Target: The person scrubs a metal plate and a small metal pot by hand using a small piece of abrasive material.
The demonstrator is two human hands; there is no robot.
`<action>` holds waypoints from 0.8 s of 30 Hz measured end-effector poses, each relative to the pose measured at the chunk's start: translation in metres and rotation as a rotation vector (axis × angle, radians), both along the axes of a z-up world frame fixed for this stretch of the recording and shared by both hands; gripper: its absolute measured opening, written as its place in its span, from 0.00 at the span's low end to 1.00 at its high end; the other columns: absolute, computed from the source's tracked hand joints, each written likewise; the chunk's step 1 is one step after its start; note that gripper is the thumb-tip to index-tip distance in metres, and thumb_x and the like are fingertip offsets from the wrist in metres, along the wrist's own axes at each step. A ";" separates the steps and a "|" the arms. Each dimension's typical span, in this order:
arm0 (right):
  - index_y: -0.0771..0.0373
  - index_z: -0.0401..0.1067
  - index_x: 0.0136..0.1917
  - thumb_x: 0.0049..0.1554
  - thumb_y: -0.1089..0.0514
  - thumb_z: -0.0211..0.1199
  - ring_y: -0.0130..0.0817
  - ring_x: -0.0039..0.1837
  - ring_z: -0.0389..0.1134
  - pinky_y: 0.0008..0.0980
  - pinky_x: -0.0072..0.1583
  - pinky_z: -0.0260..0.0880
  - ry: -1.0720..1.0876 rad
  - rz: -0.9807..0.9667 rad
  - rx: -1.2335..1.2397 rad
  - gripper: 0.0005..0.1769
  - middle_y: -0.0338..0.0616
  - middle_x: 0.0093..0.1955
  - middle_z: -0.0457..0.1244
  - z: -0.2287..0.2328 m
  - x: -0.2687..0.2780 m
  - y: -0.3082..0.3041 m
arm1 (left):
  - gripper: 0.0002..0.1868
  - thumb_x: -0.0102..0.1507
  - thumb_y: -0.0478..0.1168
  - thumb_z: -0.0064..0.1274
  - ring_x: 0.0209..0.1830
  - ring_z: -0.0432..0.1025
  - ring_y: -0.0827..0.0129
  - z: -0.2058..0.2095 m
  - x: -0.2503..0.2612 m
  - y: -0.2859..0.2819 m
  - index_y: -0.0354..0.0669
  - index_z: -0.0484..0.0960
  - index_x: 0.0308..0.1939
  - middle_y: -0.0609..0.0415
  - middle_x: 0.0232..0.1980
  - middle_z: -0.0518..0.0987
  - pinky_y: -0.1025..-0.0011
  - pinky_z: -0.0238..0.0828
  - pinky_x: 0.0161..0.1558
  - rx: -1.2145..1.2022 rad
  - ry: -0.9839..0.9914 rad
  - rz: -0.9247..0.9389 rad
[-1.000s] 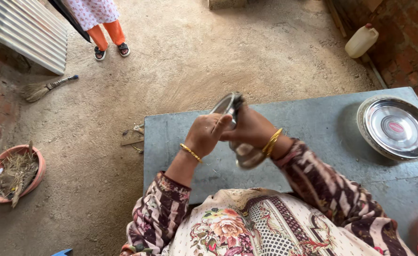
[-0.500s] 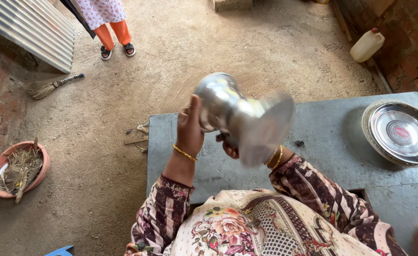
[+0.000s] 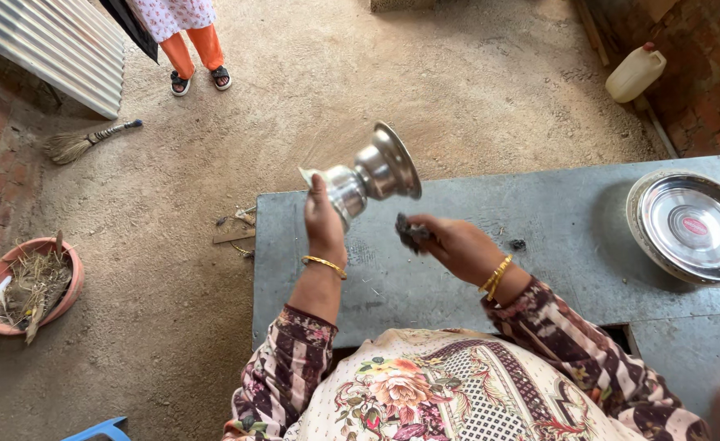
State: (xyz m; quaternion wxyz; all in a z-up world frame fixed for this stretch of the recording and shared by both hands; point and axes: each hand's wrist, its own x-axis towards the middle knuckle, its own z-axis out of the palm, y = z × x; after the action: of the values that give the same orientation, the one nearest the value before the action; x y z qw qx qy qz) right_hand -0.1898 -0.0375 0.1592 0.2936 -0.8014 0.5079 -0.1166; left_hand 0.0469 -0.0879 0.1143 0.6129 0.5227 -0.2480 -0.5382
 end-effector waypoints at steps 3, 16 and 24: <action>0.52 0.69 0.68 0.64 0.53 0.58 0.37 0.51 0.74 0.35 0.52 0.75 -0.107 -0.023 -0.475 0.20 0.42 0.54 0.72 0.020 0.002 0.005 | 0.42 0.69 0.70 0.37 0.45 0.77 0.67 -0.016 -0.009 -0.001 0.34 0.75 0.63 0.49 0.49 0.82 0.71 0.75 0.47 -0.057 -0.310 -0.001; 0.60 0.64 0.69 0.56 0.46 0.66 0.52 0.74 0.58 0.57 0.78 0.46 0.108 0.000 -0.894 0.32 0.54 0.69 0.61 0.022 0.015 -0.022 | 0.29 0.71 0.59 0.39 0.39 0.77 0.44 0.074 -0.072 0.064 0.36 0.82 0.46 0.39 0.40 0.82 0.54 0.73 0.41 -0.305 -0.990 -0.108; 0.62 0.76 0.60 0.49 0.49 0.66 0.46 0.65 0.70 0.38 0.66 0.69 0.103 0.246 0.047 0.27 0.48 0.60 0.69 0.022 -0.054 -0.067 | 0.29 0.68 0.62 0.45 0.43 0.77 0.46 0.082 -0.111 0.074 0.35 0.80 0.41 0.40 0.41 0.82 0.54 0.73 0.43 -0.639 -1.262 -0.434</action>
State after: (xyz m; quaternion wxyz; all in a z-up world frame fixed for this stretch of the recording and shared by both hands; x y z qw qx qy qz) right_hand -0.2439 -0.1046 0.1815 0.2979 -0.8555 0.4227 -0.0264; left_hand -0.0641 -0.0143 0.1968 0.3557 0.4681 -0.7957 -0.1460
